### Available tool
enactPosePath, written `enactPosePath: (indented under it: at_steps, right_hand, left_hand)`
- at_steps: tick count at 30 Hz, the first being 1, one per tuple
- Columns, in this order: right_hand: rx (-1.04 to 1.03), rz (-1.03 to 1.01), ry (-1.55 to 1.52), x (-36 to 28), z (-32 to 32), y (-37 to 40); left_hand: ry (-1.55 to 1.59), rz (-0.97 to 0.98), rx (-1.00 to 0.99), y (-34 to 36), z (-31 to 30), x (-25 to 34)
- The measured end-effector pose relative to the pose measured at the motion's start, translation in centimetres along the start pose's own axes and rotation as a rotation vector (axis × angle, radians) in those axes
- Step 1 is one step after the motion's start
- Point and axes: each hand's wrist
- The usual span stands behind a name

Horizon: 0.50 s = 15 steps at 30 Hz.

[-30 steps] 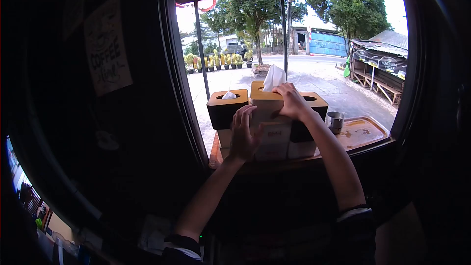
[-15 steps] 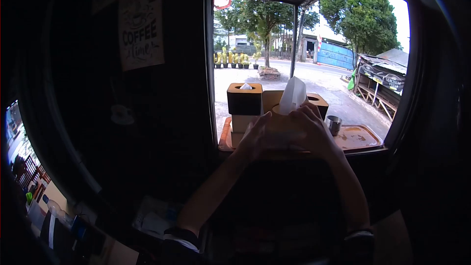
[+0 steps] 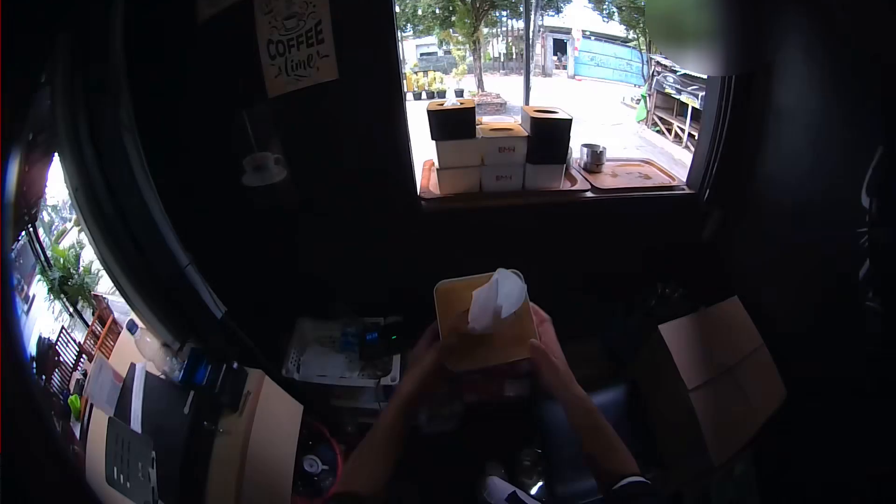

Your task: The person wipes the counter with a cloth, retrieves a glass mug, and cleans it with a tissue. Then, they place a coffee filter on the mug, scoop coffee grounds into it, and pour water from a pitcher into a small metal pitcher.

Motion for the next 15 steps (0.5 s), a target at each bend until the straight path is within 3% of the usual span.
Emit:
enactPosePath:
  at_steps: [1,3,7,12,15]
  right_hand:
    - [-0.068,0.227,-0.163,-1.0,1.0,1.9]
    - [-0.091,0.403,-0.247,-3.0,2.7,5.4]
    - [-0.236,0.524,-0.283,-2.5,4.3,11.8]
    - [-0.436,0.637,-0.382,-3.0,6.0,18.7]
    - [-0.609,0.682,-0.436,-2.6,7.1,23.2]
  left_hand:
    - [-0.013,0.02,0.054,2.7,-0.1,-0.7]
    - [-0.017,0.013,0.113,8.3,0.1,-1.4]
    - [0.013,0.04,0.302,18.3,0.6,-3.7]
    - [0.065,0.241,0.513,30.1,6.0,-5.7]
    - [0.079,0.307,0.712,36.9,7.8,-9.9]
Point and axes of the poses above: each hand's wrist, its own y-axis away from the middle knuckle, its own z-axis out of the palm, x = y × z, and after that the axes turned 6 degrees about x, right-handed
